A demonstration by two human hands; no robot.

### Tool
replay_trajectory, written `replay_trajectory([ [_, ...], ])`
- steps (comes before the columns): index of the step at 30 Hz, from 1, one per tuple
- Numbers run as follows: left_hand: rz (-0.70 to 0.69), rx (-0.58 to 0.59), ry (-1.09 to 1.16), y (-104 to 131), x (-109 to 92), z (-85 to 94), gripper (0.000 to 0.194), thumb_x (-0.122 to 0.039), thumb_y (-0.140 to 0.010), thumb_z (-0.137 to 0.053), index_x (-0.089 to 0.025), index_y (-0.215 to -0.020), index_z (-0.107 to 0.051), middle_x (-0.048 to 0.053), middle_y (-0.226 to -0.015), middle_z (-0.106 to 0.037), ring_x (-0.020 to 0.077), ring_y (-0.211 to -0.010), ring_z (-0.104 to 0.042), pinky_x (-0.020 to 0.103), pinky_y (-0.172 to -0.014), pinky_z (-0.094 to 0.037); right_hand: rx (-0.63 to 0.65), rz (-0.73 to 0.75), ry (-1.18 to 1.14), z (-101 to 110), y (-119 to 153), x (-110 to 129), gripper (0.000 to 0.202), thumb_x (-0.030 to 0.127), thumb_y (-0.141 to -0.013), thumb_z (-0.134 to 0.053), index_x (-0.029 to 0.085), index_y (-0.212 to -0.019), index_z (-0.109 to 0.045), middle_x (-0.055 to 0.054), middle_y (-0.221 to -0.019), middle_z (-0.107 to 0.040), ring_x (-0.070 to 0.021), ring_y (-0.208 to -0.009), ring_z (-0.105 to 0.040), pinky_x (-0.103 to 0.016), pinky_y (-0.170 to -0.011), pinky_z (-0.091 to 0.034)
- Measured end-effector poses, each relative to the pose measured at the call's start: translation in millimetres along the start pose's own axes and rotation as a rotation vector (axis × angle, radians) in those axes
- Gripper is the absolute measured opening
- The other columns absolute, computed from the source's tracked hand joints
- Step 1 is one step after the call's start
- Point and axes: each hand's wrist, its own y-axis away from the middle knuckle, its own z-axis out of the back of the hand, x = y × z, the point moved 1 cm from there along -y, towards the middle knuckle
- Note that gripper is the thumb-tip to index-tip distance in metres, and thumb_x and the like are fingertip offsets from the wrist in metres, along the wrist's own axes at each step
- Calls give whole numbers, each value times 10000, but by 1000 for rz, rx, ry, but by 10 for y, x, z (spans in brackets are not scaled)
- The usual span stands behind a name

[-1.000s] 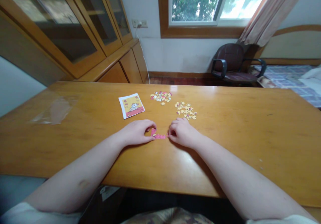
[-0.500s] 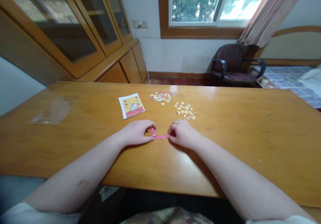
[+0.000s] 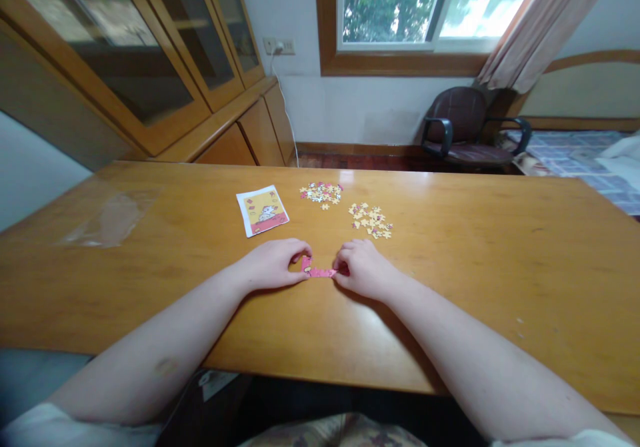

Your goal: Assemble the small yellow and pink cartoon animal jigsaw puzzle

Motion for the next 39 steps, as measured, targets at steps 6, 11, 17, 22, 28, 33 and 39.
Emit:
replay_trajectory([
  [6,-3,-3,5,0,1,0,291,-406,-740,-606,-228,-970,-599,21,-910,-637,183,-794,-583,269,-638,-403,8,-5,6,13,6,2,81,263,-762,-653,188,-761,-685,-45,-758,-645,-170,-744,-559,-307,-744,-392],
  [11,-1,-4,-1,4,-13,16,288,-412,-745,-607,-232,-969,-599,18,-917,-644,186,-799,-593,271,-640,-407,12,-40,15,-18,0,19,66,240,-760,-643,182,-772,-673,-47,-767,-638,-170,-748,-563,-305,-743,-398],
  [17,-12,-9,3,3,4,3,300,-419,-752,-605,-227,-983,-603,21,-933,-646,184,-809,-598,272,-654,-421,12,4,24,78,26,-32,101,284,-776,-659,186,-787,-683,-46,-775,-637,-164,-753,-566,-294,-731,-410],
  [22,-42,-12,19,9,5,4,298,-405,-763,-611,-221,-998,-610,28,-935,-641,176,-800,-592,267,-666,-429,58,92,33,192,70,-139,89,257,-763,-668,200,-816,-712,-43,-781,-640,-152,-717,-572,-283,-706,-422],
  [28,-191,-17,41,33,0,5,221,-369,-836,-552,-237,-982,-654,25,-927,-633,162,-833,-596,260,-738,-434,56,137,67,138,70,-163,122,206,-792,-618,213,-804,-740,-49,-792,-662,-153,-721,-587,-280,-705,-422],
  [33,-277,51,32,39,0,-31,269,-363,-844,-553,-284,-1069,-678,20,-951,-633,158,-842,-606,257,-741,-433,54,136,60,159,77,-131,135,200,-797,-605,211,-829,-736,-51,-800,-658,-153,-733,-590,-276,-714,-427],
  [39,-274,76,16,37,-22,-29,295,-370,-843,-552,-288,-1097,-680,31,-969,-636,173,-859,-605,275,-750,-439,54,102,41,240,88,-121,173,219,-759,-634,197,-914,-708,-74,-913,-652,-188,-812,-603,-317,-768,-459],
])
